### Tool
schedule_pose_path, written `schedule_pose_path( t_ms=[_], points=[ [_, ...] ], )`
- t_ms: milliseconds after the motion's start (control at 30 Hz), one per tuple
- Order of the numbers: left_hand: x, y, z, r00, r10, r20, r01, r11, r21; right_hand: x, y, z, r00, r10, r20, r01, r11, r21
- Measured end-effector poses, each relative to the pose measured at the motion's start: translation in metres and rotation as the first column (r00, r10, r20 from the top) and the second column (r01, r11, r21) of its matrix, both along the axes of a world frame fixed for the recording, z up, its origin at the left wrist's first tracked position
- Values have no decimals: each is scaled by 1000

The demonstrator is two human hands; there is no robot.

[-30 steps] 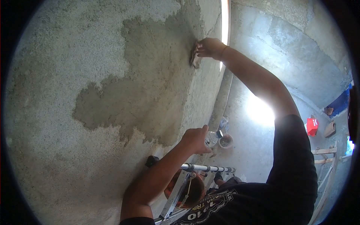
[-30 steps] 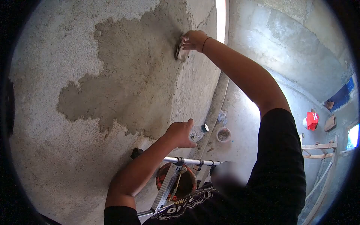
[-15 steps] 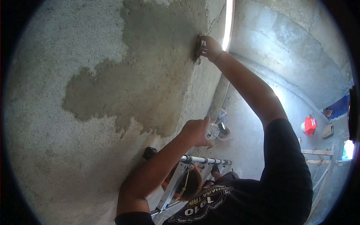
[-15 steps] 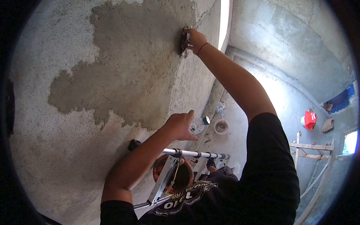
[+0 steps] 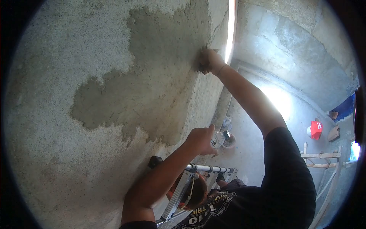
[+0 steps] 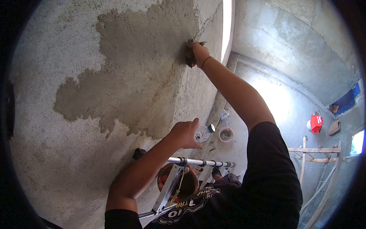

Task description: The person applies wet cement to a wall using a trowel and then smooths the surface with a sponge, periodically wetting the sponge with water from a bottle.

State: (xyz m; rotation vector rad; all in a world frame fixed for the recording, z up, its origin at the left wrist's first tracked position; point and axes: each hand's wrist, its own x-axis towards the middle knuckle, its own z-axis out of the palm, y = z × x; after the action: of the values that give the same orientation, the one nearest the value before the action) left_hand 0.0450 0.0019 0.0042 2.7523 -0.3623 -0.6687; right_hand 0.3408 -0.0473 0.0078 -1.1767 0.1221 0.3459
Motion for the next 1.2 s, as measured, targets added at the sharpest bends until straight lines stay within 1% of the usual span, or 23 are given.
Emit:
schedule_pose_path(
  t_ms=[67, 200, 233, 300, 333, 367, 467, 533, 567, 633, 667, 733, 800, 833, 867, 900, 933, 967, 1000, 1033, 1067, 1133, 1200],
  points=[
    [-1, -1, 2, 1000, -6, 2, 6, 1000, -6, 0, -7, 5, 993, 112, 20, -112, 993, -39],
    [1, 1, -1, 1000, -10, 2, 10, 1000, 6, 44, -13, -21, 994, 87, -67, -88, 996, -18],
    [1, 1, 0, 1000, -13, 8, 13, 1000, 5, 58, -18, -27, 974, 223, 28, -218, 968, -127],
    [-1, -1, 1, 1000, -15, 10, 15, 1000, -3, 91, -28, -55, 961, 254, 111, -258, 966, 23],
    [-1, -1, 2, 1000, -16, -2, 16, 1000, 3, 92, -32, -55, 952, 268, 150, -284, 954, 99],
    [1, -1, 2, 1000, -17, -11, 17, 1000, 12, 98, -48, -50, 846, 479, 234, -533, 773, 343],
    [0, 0, -2, 1000, -13, 12, 13, 1000, 1, 40, -58, 15, 904, 412, 116, -400, 717, 570],
    [-1, -1, 0, 1000, -9, -2, 9, 1000, 6, 27, -60, 30, 948, 318, 11, -298, 877, 377],
    [0, -2, 1, 1000, -5, -12, 5, 1000, 8, 30, -58, 26, 949, 317, 11, -297, 877, 378],
    [0, -2, 1, 1000, -5, -15, 6, 1000, 8, 34, -51, 17, 959, 220, 179, -256, 942, 216],
    [0, -2, 1, 1000, -5, -15, 5, 1000, 8, 37, -53, 15, 959, 220, 180, -257, 942, 217],
    [0, -1, 1, 1000, -5, -12, 5, 1000, -1, 30, -54, 24, 993, 113, 20, -114, 991, 76],
    [0, -1, 1, 1000, -8, -8, 8, 1000, -9, 53, -49, 10, 989, 140, 39, -142, 989, 35],
    [0, -2, 1, 1000, -8, -10, 8, 1000, -5, 63, -46, 4, 980, 183, 83, -181, 983, -38],
    [0, -2, 1, 1000, -9, -14, 9, 1000, -1, 74, -42, -1, 952, 263, 159, -233, 955, -184],
    [0, -2, 1, 1000, -11, -13, 11, 1000, 1, 86, -39, -1, 859, 427, 283, -256, 836, -485],
    [0, -1, 0, 1000, -11, 0, 11, 1000, -1, 90, -37, 7, 668, 642, 377, -63, 553, -831],
    [-1, -1, 0, 1000, -12, 12, 12, 1000, -3, 92, -36, 15, 480, 808, 343, 270, 236, -933],
    [-1, 0, -2, 1000, -19, 23, 19, 1000, -6, 92, -33, 31, 428, 853, 298, 417, 106, -903],
    [-1, 2, -5, 999, -26, 43, 26, 1000, -5, 88, -32, 53, 390, 881, 267, 506, 37, -862],
    [-2, 1, -7, 998, -29, 59, 29, 1000, -10, 85, -31, 78, 367, 895, 253, 554, 8, -832],
    [-1, 1, -4, 998, -29, 54, 29, 1000, -5, 62, -36, 156, 298, 922, 249, 587, 29, -809],
    [-1, 2, -6, 999, -30, 32, 30, 1000, 8, 56, -36, 190, 168, 952, 255, 618, 100, -780]
  ],
)
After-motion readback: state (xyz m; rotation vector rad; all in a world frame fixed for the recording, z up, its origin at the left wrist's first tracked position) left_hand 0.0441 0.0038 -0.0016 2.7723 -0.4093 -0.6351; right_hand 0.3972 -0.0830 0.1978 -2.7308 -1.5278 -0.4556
